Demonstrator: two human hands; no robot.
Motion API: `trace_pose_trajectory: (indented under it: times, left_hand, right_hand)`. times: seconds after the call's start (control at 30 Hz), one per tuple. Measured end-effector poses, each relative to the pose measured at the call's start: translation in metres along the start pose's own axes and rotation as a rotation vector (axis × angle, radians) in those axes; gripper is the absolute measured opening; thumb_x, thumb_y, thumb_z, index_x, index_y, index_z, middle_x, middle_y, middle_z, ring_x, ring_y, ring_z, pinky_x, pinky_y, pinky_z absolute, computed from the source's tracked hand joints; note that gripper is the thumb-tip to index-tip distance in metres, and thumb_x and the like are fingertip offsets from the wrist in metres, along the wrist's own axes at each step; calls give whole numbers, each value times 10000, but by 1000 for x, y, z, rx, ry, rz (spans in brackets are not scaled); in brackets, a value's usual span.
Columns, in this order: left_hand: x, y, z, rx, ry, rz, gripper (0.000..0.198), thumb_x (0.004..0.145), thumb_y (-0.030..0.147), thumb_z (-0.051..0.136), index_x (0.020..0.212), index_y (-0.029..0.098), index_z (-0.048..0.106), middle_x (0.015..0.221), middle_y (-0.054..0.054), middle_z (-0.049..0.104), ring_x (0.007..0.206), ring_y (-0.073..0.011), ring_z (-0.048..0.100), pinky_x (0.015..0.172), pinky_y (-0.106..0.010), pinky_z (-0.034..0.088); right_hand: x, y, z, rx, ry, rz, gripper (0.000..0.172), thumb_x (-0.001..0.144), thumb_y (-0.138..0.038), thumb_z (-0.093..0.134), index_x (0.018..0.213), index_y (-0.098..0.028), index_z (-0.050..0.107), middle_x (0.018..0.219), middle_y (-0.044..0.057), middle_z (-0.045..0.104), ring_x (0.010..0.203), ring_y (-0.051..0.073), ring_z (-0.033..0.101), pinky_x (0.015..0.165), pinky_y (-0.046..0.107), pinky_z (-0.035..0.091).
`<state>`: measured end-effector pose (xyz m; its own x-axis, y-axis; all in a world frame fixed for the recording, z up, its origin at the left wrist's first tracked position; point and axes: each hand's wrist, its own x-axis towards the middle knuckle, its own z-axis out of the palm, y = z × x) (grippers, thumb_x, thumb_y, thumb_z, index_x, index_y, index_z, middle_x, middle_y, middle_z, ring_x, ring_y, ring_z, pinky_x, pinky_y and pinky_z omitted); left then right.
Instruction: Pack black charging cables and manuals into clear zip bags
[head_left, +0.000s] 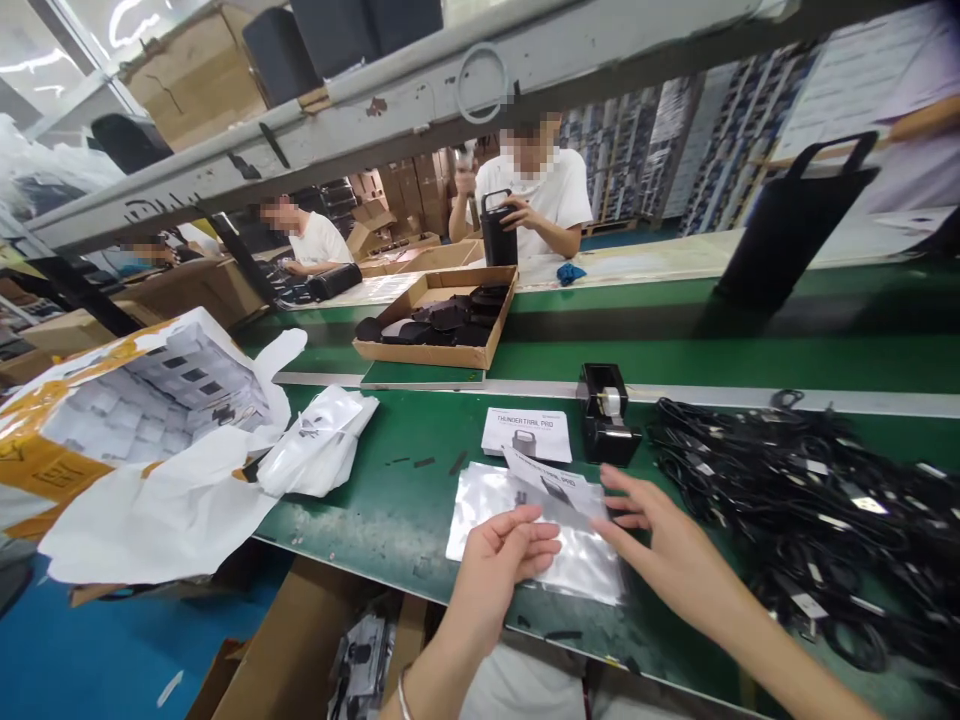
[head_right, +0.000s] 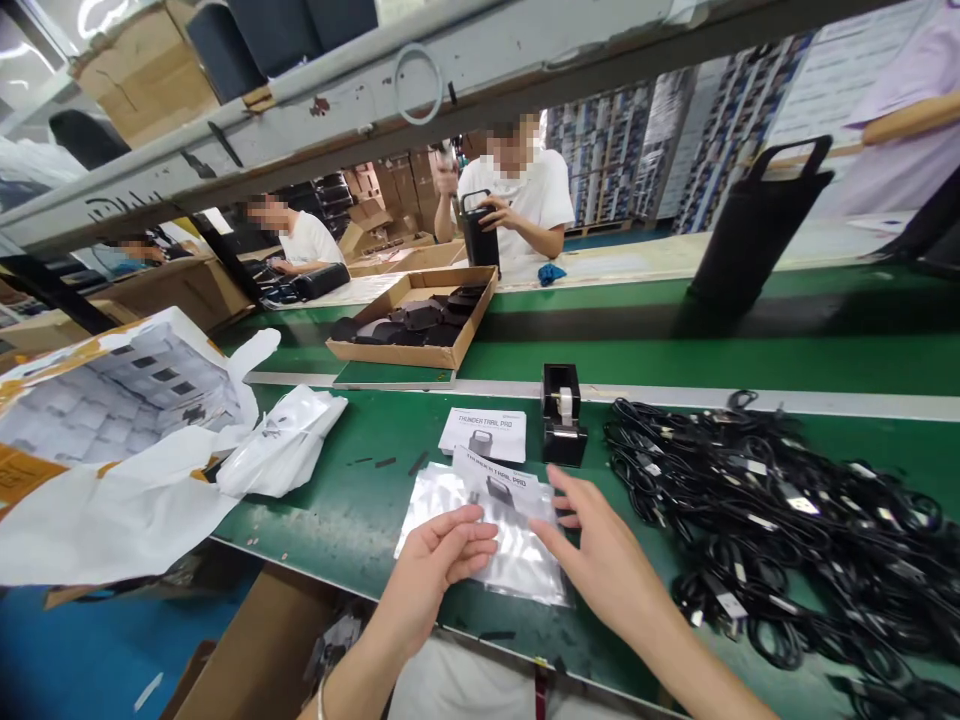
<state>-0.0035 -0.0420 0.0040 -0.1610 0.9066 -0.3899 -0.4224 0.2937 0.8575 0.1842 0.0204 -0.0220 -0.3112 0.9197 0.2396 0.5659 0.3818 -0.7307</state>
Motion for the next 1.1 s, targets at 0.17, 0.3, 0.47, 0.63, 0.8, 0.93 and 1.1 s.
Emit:
trace_pose_trajectory:
  times: [0.17,0.3,0.47,0.63,0.8,0.93,1.1]
  left_hand:
    - [6,-11,-2,234,89,269,274,717,367,689,846,181,535,694,33,574,563,-93,585,542,-205,490]
    - [11,-15,-1,198,84,271,343,722,431,673,897,185,510,786,1,585,714,-123,616,711,-263,500]
    - [20,-11,7,153,104,209,372,765,470,604,946,213,406,881,-19,593,717,-138,636,697,-305,523]
    - [14,-3,14,187,-28,273,299,788,382,607,913,236,378,1003,-44,610,801,-143,609,654,-248,502]
    - [6,-5,23,432,-23,283,190,854,354,504,977,222,444,840,-13,567,684,-128,559,593,-234,442]
    - [13,-14,33,937,4,315,115,806,271,567,732,185,586,761,-8,537,602,-130,505,602,-273,402]
    - [25,-26,45,1230,73,328,99,697,249,713,692,165,662,777,-46,574,722,-218,580,666,-334,425]
  right_hand:
    - [-3,2,12,-344,-2,-312,389,819,-300,528,1187,-178,544,1181,130,600,1052,274,562,824,414,501]
    - [8,-14,20,-552,49,-560,292,808,-126,491,1071,-139,617,1039,136,688,895,267,632,687,391,510]
    - [4,-16,18,-414,132,-661,308,858,-77,403,1025,-174,642,1001,93,706,932,211,626,822,374,476]
    - [-10,-6,-4,83,198,75,554,794,-398,549,1277,-139,466,1180,169,596,936,273,615,705,391,534]
    - [-14,8,-38,577,-5,586,444,661,-453,661,981,-146,643,639,25,671,482,153,553,415,252,458]
    - [-31,26,-55,585,171,759,490,578,-482,719,952,-181,619,559,-10,645,424,127,500,377,226,438]
    - [-51,31,-51,574,252,789,418,618,-515,678,896,-208,625,392,-40,551,410,158,523,369,235,464]
